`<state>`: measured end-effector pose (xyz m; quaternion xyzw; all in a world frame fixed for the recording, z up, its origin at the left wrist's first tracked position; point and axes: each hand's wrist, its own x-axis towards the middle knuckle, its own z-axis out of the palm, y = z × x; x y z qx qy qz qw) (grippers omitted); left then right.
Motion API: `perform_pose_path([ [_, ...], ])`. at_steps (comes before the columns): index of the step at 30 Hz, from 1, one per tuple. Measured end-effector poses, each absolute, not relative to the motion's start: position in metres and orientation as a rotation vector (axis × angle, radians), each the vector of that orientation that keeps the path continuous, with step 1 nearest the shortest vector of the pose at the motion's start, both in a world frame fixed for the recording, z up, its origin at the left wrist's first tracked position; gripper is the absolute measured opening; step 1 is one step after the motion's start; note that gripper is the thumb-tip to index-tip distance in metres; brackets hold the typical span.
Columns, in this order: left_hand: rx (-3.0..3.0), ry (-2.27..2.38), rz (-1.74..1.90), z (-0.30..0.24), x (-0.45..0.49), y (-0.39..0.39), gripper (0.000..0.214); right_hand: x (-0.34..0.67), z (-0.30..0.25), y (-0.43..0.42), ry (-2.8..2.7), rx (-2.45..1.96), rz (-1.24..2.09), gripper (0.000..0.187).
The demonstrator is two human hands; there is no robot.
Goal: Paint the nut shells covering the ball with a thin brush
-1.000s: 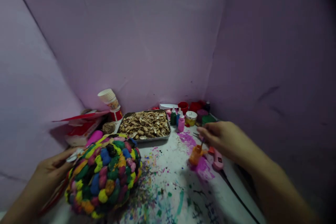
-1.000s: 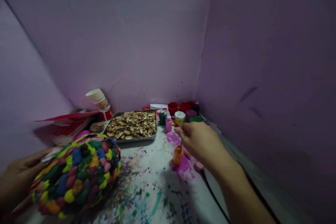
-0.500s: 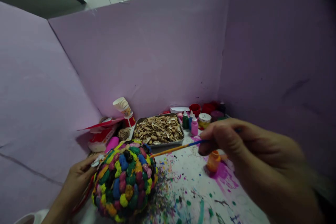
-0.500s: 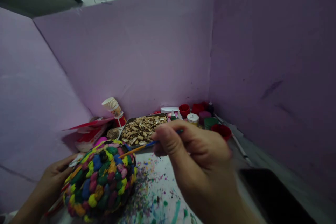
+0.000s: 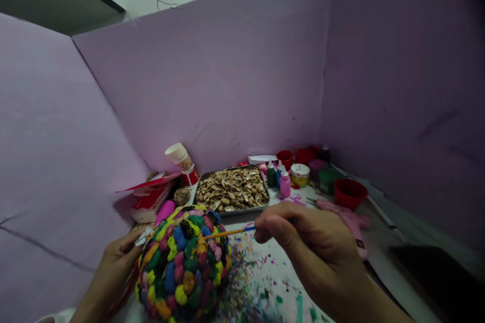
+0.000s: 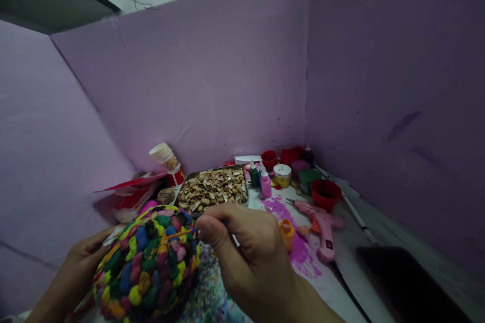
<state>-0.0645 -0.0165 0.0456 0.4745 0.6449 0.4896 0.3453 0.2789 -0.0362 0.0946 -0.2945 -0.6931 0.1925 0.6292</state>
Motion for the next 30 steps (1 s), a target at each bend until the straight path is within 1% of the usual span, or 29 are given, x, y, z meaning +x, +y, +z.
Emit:
perform_pose_path([
  [10, 1.228, 1.695, 1.282, 0.043, -0.065, -0.014, 0.05, 0.276, 0.093, -0.037, -1.658, -0.621, 0.419, 0.028],
  [19, 1.233, 1.659, 1.296, 0.043, -0.065, -0.016, 0.046, 0.272, 0.086, -0.032, -1.617, -0.597, 0.423, 0.026],
  [26, 1.273, 1.643, 1.312, 0.045, -0.064, -0.016, 0.049, 0.274, 0.086, -0.032, -1.626, -0.598, 0.442, 0.026],
  [30, 1.28, 1.656, 1.307, 0.045, -0.066, -0.016, 0.049, 0.274, 0.083, -0.033, -1.512, -0.589, 0.504, 0.021],
])
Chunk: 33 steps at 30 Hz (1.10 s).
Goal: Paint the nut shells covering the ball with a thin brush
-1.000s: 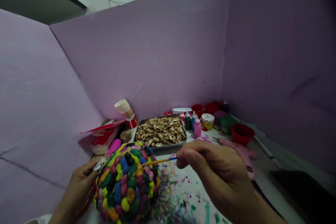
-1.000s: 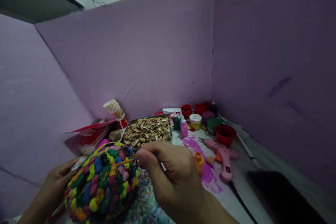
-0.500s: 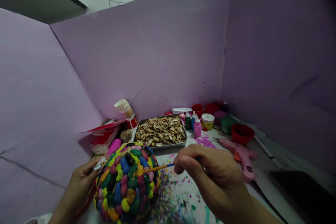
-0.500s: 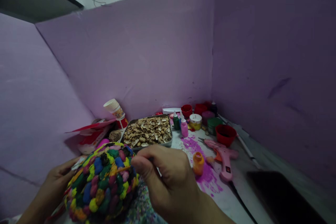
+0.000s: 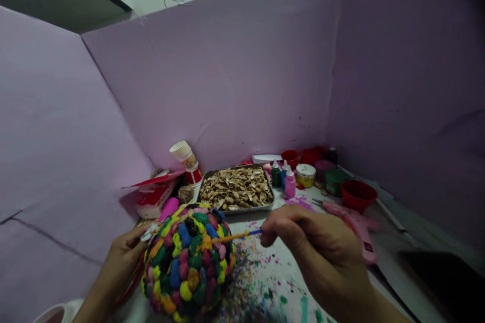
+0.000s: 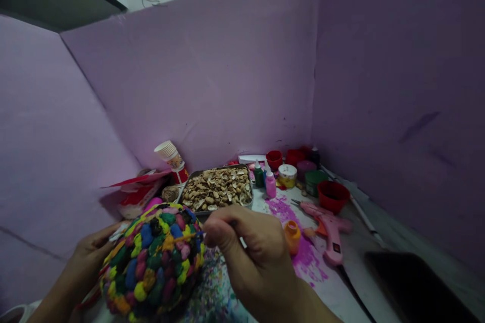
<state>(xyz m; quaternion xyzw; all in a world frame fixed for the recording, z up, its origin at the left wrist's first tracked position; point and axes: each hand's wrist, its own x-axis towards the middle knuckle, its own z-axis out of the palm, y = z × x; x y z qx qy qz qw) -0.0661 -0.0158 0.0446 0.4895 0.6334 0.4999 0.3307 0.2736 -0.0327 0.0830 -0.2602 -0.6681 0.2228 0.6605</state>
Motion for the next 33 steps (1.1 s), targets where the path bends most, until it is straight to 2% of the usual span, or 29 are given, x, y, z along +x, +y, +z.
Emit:
perform_pose_path([
  [5, 1.112, 1.626, 1.339, 0.046, -0.058, -0.016, 0.047, 0.266, 0.068, -0.019, -1.26, -0.642, 0.568, 0.019],
  [9, 0.941, 1.627, 1.328, 0.048, -0.052, -0.016, 0.054, 0.254, 0.054, -0.014, -1.506, -0.798, 0.663, 0.019],
  [13, 0.923, 1.6, 1.325, 0.044, -0.055, -0.016, 0.054, 0.241, 0.042, -0.02, -1.813, -0.906, 0.813, 0.04],
  [15, 0.927, 1.575, 1.327, 0.042, -0.057, -0.016, 0.054, 0.236, 0.038, -0.023, -1.88, -0.948, 0.825, 0.043],
  [23, 0.923, 1.593, 1.324, 0.043, -0.055, -0.015, 0.059, 0.23, 0.032, -0.026, -2.019, -1.082, 0.674, 0.029],
  [33, 0.873, 1.59, 1.296, 0.049, -0.048, -0.017, 0.047, 0.228, 0.03, -0.026, -2.246, -1.095, 0.703, 0.036],
])
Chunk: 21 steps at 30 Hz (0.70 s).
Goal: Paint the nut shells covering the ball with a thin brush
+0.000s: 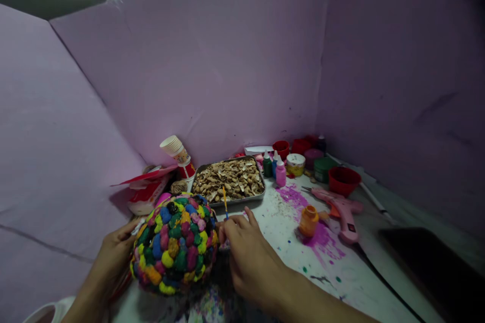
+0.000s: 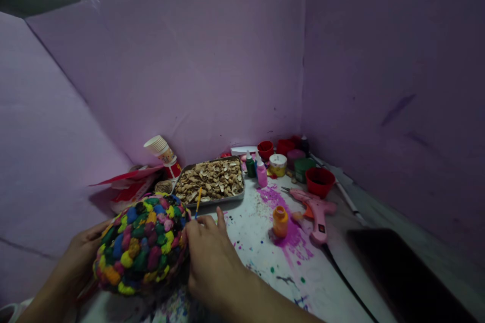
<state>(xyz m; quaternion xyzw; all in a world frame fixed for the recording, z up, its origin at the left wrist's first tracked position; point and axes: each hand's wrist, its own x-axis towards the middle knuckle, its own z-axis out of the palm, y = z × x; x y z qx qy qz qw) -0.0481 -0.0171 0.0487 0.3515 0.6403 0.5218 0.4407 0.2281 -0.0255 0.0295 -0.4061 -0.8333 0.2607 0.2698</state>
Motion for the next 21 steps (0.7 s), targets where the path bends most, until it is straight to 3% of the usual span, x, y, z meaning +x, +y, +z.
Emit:
perform_pose_path([
  [10, 0.862, 1.567, 1.289, 0.05, -0.043, -0.019, 0.039, 0.226, 0.017, -0.023, -2.242, -1.006, 0.686, 0.043],
  [16, 1.173, 2.01, 1.374, 0.067, -0.06, -0.019, 0.021, 0.226, 0.012, -0.022, -2.294, -0.939, 0.717, 0.059],
  [21, 1.291, 2.106, 1.452, 0.087, -0.069, -0.03, 0.027, 0.224, 0.016, -0.021, -2.344, -0.95, 0.729, 0.062],
])
